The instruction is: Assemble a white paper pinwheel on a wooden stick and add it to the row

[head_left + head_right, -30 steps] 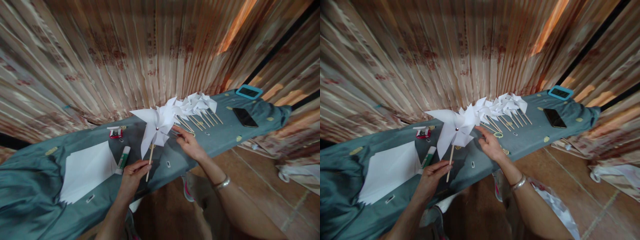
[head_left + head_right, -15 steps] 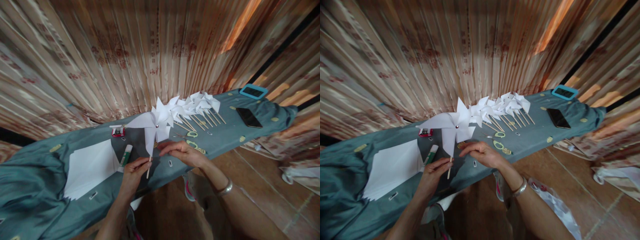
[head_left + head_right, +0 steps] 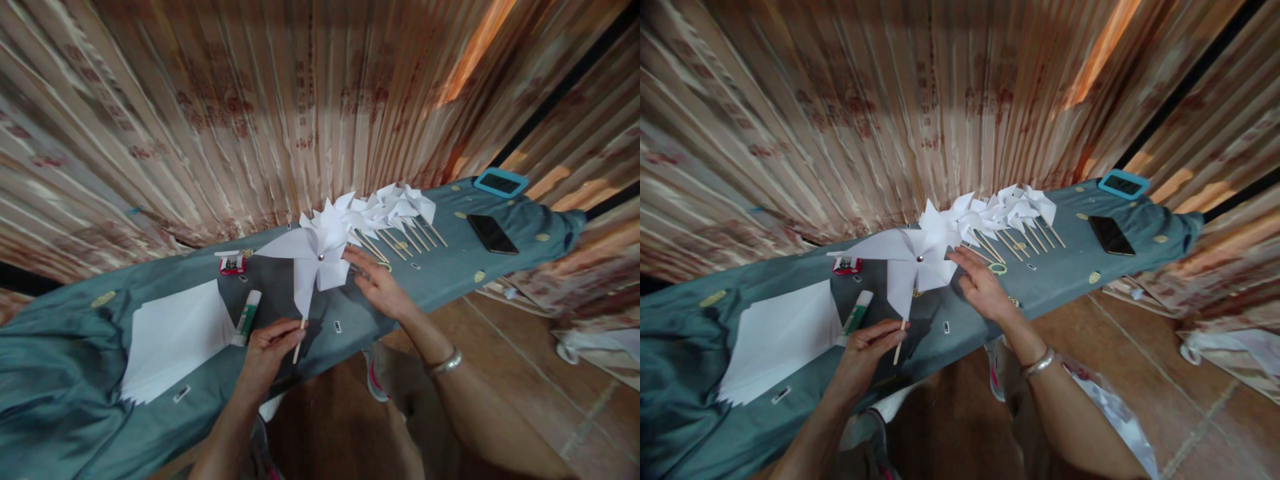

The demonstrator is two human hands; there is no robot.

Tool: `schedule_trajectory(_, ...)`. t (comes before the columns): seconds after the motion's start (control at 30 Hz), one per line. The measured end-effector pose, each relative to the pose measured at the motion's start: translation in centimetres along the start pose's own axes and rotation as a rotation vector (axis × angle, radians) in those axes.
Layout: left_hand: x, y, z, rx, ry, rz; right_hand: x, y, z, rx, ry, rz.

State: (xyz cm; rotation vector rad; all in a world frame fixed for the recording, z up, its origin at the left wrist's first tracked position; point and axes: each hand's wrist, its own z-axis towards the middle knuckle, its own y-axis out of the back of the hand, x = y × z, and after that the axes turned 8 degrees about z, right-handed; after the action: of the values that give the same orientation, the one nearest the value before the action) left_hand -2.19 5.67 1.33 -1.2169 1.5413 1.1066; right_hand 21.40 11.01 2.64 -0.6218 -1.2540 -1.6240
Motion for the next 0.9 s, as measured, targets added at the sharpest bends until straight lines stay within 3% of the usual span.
schedule_trajectory(0.17, -0.1, 0.1, 0.1, -0.043, 0.02, -0.026, 1.4, -0.9, -0.4, 0.145, -0.006, 0.054)
schedule_trajectory(0.3, -0.1, 0.2, 0.2, -0.075, 0.021, -0.019, 3.6, -1.7, -1.0, 0.346, 0.008, 0.206)
schedule_trajectory(0.43, -0.1, 0.2, 0.3, -0.083, 0.03, -0.001, 4.6, -1.4, -1.3, 0.483, -0.091, 0.377)
schedule_trajectory(0.5, 0.0, 0.3, 0.2, -0.093, 0.027, -0.003, 4.4, -0.6, -1.1, 0.413, -0.148, 0.453)
schedule_trajectory(0.6, -0.2, 0.2, 0.2, -0.085, 0.013, -0.016, 3.6, 0.7, -0.6, 0.074, -0.178, 0.481)
schedule_trajectory(0.7, -0.4, 0.1, 0.1, -0.058, 0.022, -0.038, 2.8, 1.3, -0.4, -0.216, -0.104, 0.282)
schedule_trajectory(0.77, -0.5, -0.1, 0.0, -0.043, 0.031, -0.044, 2.3, 1.2, -0.3, -0.241, -0.003, 0.086)
schedule_trajectory(0.9, -0.4, -0.2, 0.0, -0.041, 0.021, -0.031, 1.6, 0.4, -0.4, -0.09, 0.073, -0.108)
